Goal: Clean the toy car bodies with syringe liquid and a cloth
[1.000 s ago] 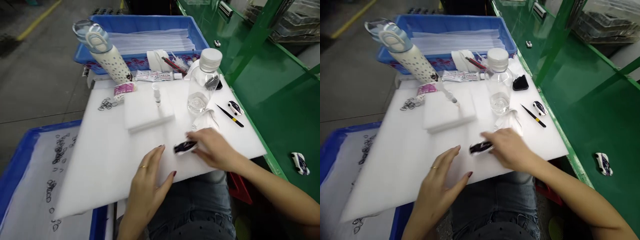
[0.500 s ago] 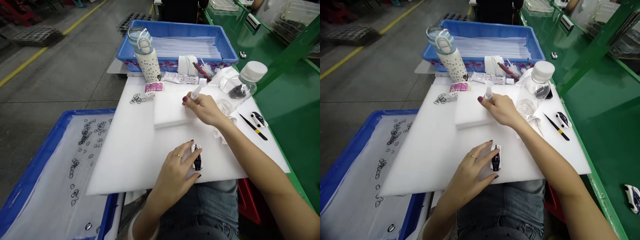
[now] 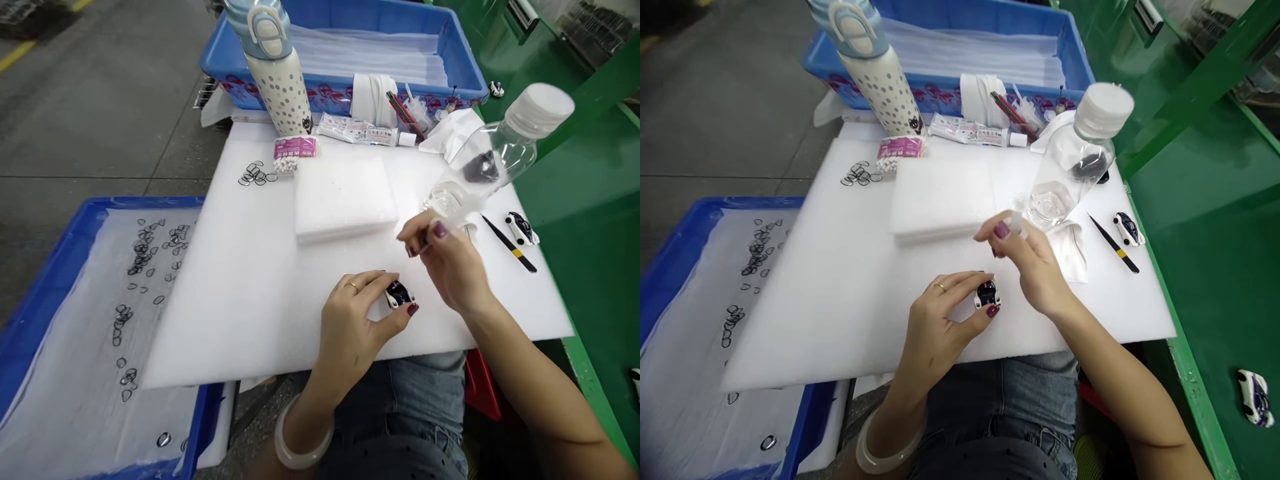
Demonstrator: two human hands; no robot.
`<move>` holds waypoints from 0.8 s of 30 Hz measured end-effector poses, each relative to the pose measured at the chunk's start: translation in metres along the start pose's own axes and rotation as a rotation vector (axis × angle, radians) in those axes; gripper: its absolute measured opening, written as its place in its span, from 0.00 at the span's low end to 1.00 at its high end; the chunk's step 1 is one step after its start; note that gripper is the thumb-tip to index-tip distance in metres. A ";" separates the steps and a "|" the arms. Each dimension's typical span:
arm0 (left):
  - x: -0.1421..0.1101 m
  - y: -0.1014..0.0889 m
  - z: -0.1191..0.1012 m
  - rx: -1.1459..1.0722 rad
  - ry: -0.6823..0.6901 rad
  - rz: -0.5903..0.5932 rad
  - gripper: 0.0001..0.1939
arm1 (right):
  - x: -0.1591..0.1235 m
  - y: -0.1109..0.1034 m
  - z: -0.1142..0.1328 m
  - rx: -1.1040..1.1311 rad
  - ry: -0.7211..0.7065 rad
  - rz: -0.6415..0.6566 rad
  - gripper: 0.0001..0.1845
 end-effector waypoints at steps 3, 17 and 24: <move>-0.001 -0.001 0.002 -0.007 0.005 -0.010 0.19 | 0.001 -0.007 0.006 0.012 -0.071 -0.105 0.14; 0.002 0.001 0.003 0.034 -0.011 -0.004 0.17 | -0.015 0.019 0.046 0.102 -0.049 -0.023 0.30; 0.001 0.000 0.002 0.033 0.002 -0.030 0.18 | -0.013 0.023 0.044 0.169 0.004 -0.025 0.32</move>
Point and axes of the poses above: each hand's wrist, its own x-axis towards the middle knuckle, its own y-axis out of the palm, z = x × y, the point moved 9 cm from there along x, towards the middle knuckle, and after that the axes turned 12 degrees about -y, right-handed, at the moved point
